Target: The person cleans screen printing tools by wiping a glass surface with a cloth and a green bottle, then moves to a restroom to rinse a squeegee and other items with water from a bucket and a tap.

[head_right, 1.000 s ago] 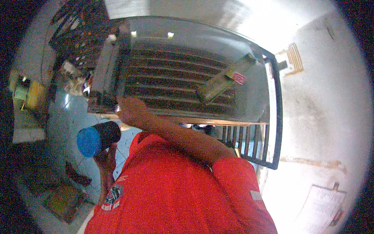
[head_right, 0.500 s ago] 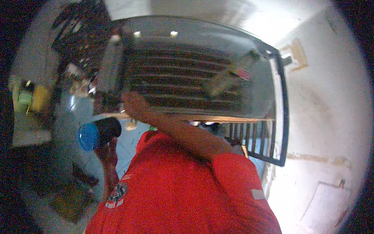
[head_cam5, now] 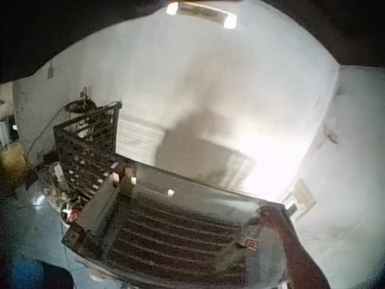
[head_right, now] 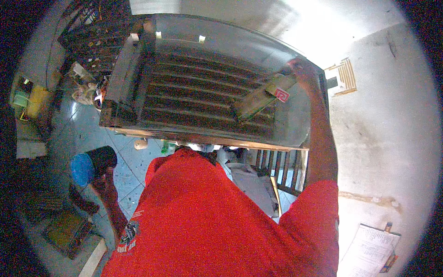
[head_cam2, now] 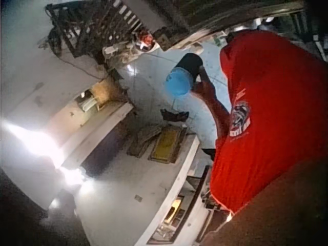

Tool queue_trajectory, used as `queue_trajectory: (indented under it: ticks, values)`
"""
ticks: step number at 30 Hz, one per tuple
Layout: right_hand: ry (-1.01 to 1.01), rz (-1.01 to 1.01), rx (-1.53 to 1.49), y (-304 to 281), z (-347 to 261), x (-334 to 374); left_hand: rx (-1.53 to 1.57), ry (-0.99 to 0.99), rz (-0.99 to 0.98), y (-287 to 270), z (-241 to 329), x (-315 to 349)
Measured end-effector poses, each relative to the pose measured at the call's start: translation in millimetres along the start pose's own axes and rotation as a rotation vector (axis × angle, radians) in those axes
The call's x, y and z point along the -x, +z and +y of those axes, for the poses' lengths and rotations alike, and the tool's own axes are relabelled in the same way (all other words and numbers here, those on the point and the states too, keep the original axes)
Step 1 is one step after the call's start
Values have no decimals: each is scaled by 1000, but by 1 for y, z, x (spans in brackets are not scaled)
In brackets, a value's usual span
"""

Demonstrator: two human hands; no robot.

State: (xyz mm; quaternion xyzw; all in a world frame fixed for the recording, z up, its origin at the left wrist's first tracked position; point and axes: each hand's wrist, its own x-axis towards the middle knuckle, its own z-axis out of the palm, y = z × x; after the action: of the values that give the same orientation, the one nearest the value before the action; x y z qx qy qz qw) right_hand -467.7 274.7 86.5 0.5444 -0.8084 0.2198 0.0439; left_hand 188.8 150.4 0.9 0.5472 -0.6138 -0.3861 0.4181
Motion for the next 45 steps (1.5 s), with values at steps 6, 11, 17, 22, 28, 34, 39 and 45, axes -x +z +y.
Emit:
queue_trajectory:
  ticks: [6,11,17,22,28,34,39,45]
  values:
    - [-92,-190,66,8,96,14,111,-53,-74,23,18,13]
    - [64,-146,-19,42,101,12,10,-61,-105,38,29,23]
    - [49,183,195,4,31,18,-308,2,-215,64,49,45]
    - [-333,-64,-302,-20,-169,93,25,73,-579,94,74,63]
    - [-564,-503,-497,25,-255,149,217,-179,-1039,130,105,69]
    - [-491,-200,-435,32,-271,151,265,-26,-1142,144,69,51]
    - [-359,-97,-252,22,-307,125,539,-184,-1078,121,73,11]
    - [-476,69,-294,46,-382,113,883,-323,-1265,72,60,-31]
